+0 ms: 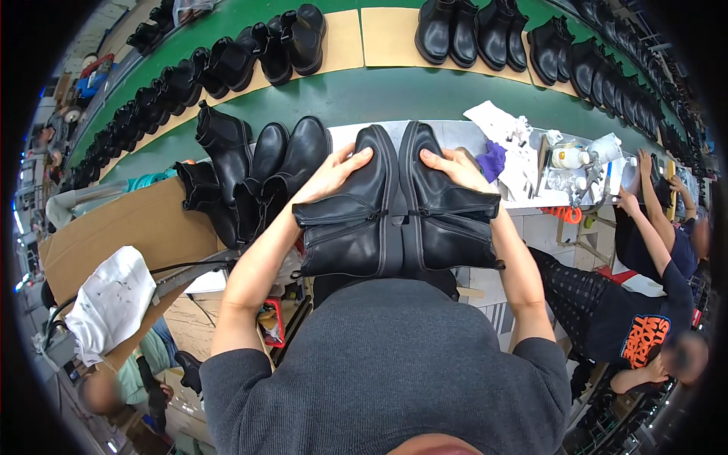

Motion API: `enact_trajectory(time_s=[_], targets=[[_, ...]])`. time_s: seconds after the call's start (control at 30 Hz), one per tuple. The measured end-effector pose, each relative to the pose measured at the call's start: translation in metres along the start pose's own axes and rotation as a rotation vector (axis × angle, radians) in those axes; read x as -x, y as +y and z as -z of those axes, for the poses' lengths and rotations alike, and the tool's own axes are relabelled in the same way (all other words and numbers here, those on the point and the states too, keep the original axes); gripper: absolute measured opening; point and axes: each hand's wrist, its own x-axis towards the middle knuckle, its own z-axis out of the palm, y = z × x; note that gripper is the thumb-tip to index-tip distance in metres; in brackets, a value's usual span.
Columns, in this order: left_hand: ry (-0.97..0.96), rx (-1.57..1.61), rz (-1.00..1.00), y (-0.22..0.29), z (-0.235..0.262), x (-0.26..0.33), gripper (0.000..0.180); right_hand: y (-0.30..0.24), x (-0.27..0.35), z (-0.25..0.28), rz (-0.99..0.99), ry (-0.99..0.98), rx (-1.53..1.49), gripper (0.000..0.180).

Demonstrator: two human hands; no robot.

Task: The person wipes the exterior of black leather boots with a cloth and a small brush on a factory assembly line. They handle the boots one by one, turning them over to clean the soles and sides, and occasionally use a tool to scrape the sole. The person places the cleaned boots back onto the conveyor belt.

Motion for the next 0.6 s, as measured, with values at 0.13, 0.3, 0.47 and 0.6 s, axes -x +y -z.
enact_trajectory(time_s=[0.13, 0.3, 0.47, 0.6], targets=[[-0.234, 0.265, 0.143, -0.008, -0.005, 0.024, 0.059, 0.039, 0.001, -0.01, -0.118, -0.254, -0.584, 0.045], [-0.266, 0.196, 0.194, -0.003, -0.009, 0.031, 0.074, 0.057, 0.003, -0.017, -0.16, -0.214, -0.926, 0.037], [-0.272, 0.608, 0.196, -0.005, -0.012, 0.02, 0.057, 0.052, -0.015, 0.009, -0.093, -0.329, -1.02, 0.036], [-0.254, 0.853, 0.253, -0.013, -0.008, 0.007, 0.058, 0.033, -0.016, 0.012, 0.011, -0.321, -1.01, 0.037]])
